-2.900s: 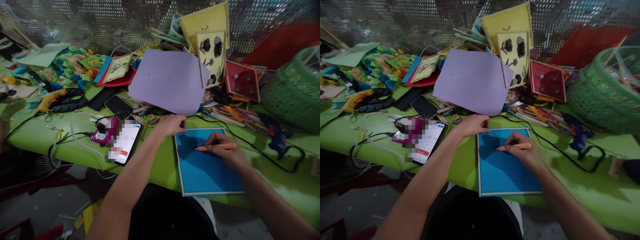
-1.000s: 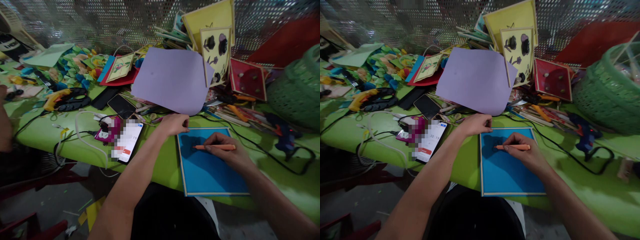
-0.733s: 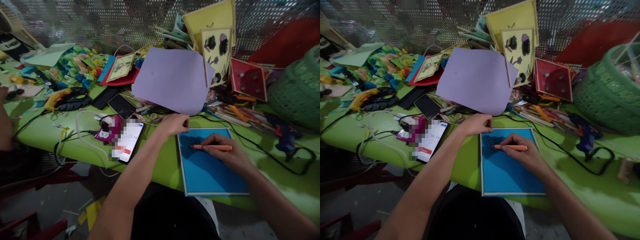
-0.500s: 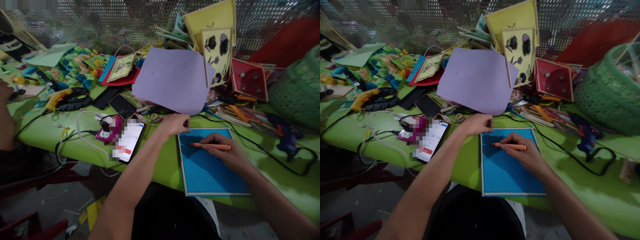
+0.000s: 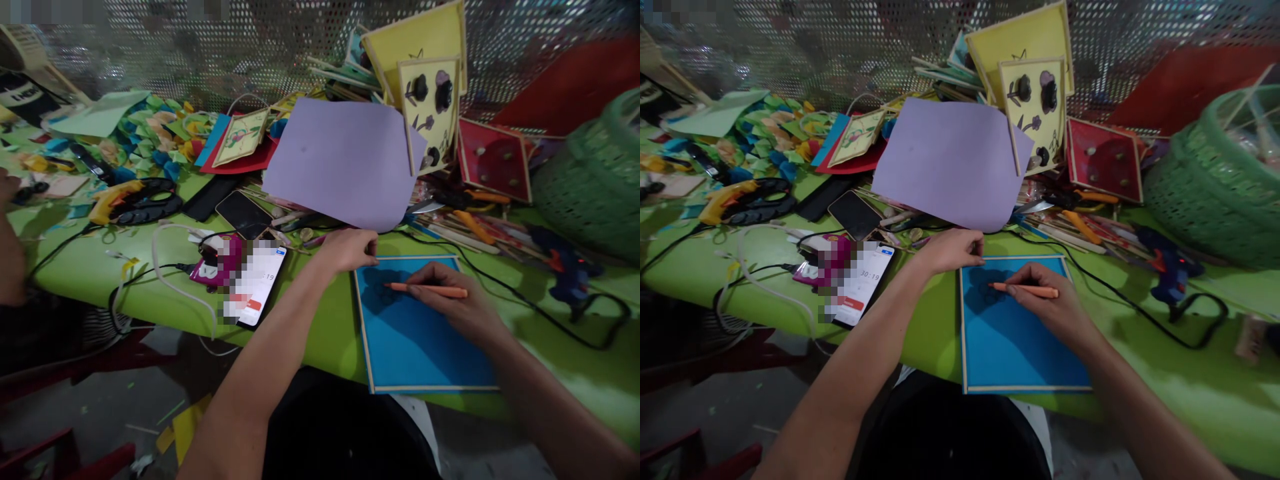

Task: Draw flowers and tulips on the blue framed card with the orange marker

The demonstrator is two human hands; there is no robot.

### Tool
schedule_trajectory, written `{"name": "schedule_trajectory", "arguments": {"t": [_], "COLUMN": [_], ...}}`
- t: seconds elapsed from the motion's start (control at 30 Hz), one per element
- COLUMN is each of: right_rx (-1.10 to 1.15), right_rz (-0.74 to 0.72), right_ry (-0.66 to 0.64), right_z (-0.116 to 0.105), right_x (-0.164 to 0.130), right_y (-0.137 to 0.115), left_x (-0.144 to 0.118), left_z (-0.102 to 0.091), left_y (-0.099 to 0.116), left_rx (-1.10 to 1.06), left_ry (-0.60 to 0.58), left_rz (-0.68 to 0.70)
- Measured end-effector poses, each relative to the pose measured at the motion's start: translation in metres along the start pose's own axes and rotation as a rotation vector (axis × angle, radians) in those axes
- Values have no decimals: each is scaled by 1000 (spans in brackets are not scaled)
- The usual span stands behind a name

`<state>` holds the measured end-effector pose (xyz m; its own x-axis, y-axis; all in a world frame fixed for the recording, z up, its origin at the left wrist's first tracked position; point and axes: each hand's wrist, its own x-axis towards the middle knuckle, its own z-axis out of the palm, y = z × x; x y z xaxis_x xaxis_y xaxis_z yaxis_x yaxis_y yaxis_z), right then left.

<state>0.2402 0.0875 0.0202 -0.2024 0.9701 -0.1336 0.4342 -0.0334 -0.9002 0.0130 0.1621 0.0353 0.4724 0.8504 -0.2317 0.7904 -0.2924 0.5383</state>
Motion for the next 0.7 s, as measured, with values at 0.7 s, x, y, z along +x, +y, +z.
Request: {"name": "schedule_trajectory", "arguments": {"t": [0.7], "right_rx": [299], "right_rz": [-46], "right_ry": [121], "right_z": [-8], "right_x": [2], "right_y": [9], "left_x": [2], "left_z": [4], "left_y": [-3], "left_rx": [7], "left_ry": [15], "left_rz": [-4]}}
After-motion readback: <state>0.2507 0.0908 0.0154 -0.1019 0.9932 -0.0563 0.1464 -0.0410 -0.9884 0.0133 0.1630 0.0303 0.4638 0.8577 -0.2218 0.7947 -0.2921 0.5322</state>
